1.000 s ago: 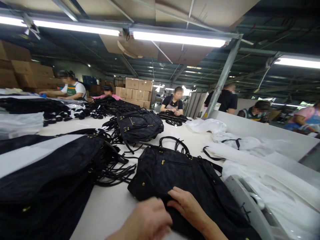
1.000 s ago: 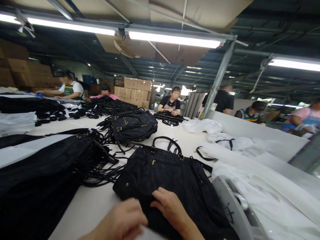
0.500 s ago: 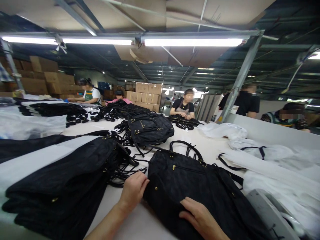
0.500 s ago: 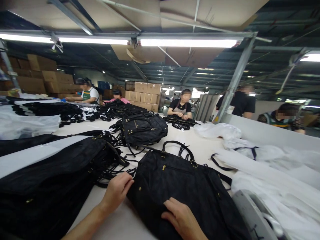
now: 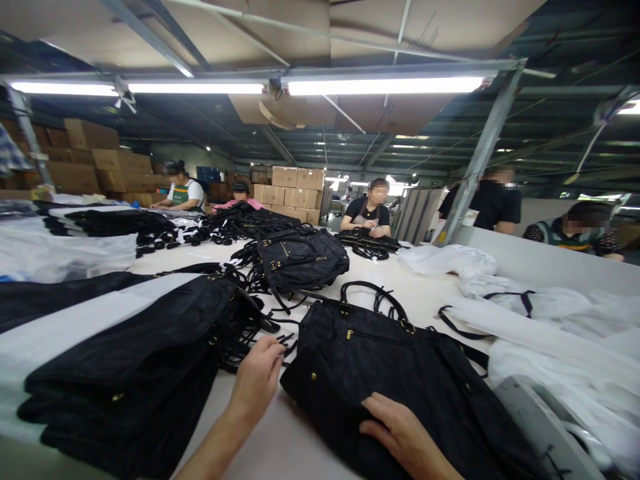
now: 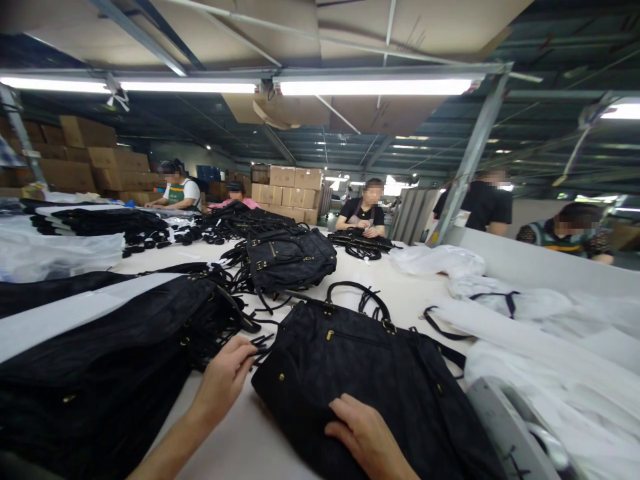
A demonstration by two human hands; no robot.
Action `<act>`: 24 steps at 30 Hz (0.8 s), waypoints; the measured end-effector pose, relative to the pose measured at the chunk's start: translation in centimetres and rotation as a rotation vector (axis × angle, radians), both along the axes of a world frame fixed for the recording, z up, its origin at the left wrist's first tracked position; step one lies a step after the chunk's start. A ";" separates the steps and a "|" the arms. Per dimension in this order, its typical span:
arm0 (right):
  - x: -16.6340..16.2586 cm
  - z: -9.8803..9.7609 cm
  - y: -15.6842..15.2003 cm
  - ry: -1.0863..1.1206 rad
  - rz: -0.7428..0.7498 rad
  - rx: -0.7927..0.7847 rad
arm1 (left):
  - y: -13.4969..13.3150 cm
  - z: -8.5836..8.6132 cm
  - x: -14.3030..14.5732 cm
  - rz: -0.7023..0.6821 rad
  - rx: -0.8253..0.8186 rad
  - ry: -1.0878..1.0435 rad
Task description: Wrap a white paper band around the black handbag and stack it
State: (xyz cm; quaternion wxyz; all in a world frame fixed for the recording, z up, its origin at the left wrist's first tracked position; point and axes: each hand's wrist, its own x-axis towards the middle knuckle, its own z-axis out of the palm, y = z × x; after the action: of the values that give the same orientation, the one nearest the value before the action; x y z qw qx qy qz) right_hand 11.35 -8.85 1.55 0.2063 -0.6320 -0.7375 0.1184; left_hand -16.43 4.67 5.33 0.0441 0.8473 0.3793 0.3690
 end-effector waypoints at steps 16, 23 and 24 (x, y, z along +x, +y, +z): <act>-0.1 0.1 -0.1 -0.012 0.004 0.002 | 0.1 1.1 3.3 0.130 0.303 0.371; 0.1 -0.6 0.1 0.001 -0.001 -0.014 | 1.9 2.2 -1.0 0.326 0.198 0.295; 0.1 -0.7 0.1 0.004 -0.001 -0.012 | 1.3 2.3 -1.1 0.243 0.182 0.266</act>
State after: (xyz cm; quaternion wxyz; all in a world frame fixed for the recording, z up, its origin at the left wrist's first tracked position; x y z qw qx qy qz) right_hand 11.46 -8.73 0.88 0.2041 -0.6332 -0.7362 0.1242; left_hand -17.49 5.93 7.59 -0.1278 0.8371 0.4464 0.2893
